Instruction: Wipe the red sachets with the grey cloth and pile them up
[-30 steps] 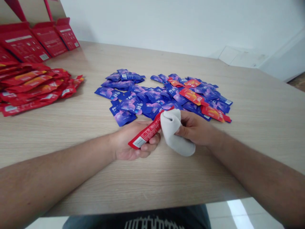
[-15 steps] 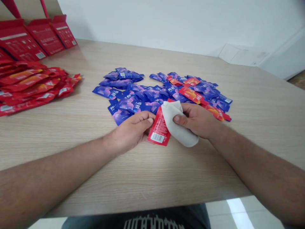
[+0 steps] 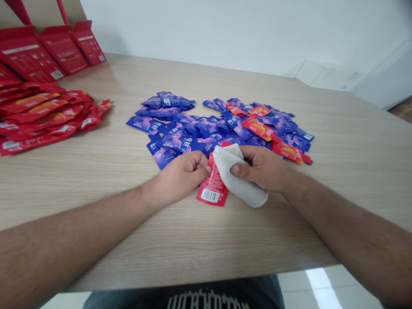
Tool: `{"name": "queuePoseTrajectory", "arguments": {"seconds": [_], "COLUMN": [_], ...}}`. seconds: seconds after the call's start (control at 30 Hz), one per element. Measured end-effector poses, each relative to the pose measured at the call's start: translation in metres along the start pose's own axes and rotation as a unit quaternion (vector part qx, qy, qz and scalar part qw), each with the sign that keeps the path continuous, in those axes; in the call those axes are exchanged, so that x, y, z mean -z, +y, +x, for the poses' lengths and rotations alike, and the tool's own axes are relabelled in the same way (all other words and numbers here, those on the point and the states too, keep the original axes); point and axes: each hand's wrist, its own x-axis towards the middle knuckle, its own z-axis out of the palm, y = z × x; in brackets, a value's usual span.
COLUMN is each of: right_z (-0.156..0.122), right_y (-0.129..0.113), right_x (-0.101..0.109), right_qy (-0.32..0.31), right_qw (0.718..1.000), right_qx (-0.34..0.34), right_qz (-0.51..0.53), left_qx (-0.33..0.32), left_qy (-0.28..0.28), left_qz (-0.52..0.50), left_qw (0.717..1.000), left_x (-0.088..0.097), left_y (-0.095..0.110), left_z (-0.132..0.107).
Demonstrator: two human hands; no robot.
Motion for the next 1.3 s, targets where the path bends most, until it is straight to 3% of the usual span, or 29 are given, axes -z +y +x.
{"name": "queuePoseTrajectory", "arguments": {"seconds": [0.07,0.13,0.2,0.27,0.33,0.5,0.57,0.7,0.77,0.9,1.1,1.2,1.3], "right_z": [0.0,0.0,0.0,0.0,-0.003,-0.012,-0.011,-0.005,-0.006,-0.01,-0.002,-0.005,-0.011], "right_y": [-0.002,-0.005,-0.006,-0.006,-0.007,-0.012,-0.012,-0.005,-0.005,-0.01,-0.002,-0.003,-0.009], "right_x": [0.001,0.003,0.005,0.002,-0.006,-0.024,-0.021,-0.012,-0.015,-0.022,-0.01,-0.018,-0.026], "right_qy": [0.024,0.1,0.19,0.236,0.211,0.027,0.052,0.183,0.158,0.033,0.177,0.099,0.006], "right_qw": [0.998,0.981,0.941,0.904,0.889,0.878,0.876,0.871,0.875,0.87,0.871,0.88,0.872], "right_qx": [0.015,0.059,0.115,0.158,0.186,0.257,0.249,0.206,0.216,0.279,0.221,0.247,0.291], "right_qz": [-0.054,-0.154,-0.255,-0.32,-0.361,-0.403,-0.409,-0.406,-0.404,-0.405,-0.402,-0.393,-0.394], "left_qx": [0.001,-0.003,-0.007,-0.002,0.008,0.02,0.018,0.026,0.025,0.019,0.033,0.041,0.041], "left_qy": [-0.006,-0.006,-0.004,0.001,0.006,-0.001,-0.012,-0.016,-0.01,-0.01,-0.029,-0.022,-0.019], "left_qz": [-0.003,-0.016,-0.043,-0.067,-0.075,-0.111,-0.127,-0.147,-0.142,-0.134,-0.142,-0.148,-0.158], "left_qw": [1.0,1.0,0.999,0.998,0.997,0.994,0.992,0.989,0.99,0.991,0.989,0.988,0.986], "left_x": [0.0,-0.001,-0.003,-0.004,-0.003,0.0,0.0,-0.001,-0.001,0.001,0.001,0.001,0.0], "left_y": [0.0,0.002,0.005,0.006,0.005,0.0,-0.001,-0.003,-0.003,-0.002,-0.005,-0.004,-0.001], "left_z": [0.0,-0.001,-0.002,-0.002,-0.002,0.002,0.003,0.003,0.003,0.003,0.003,0.003,0.003]}}
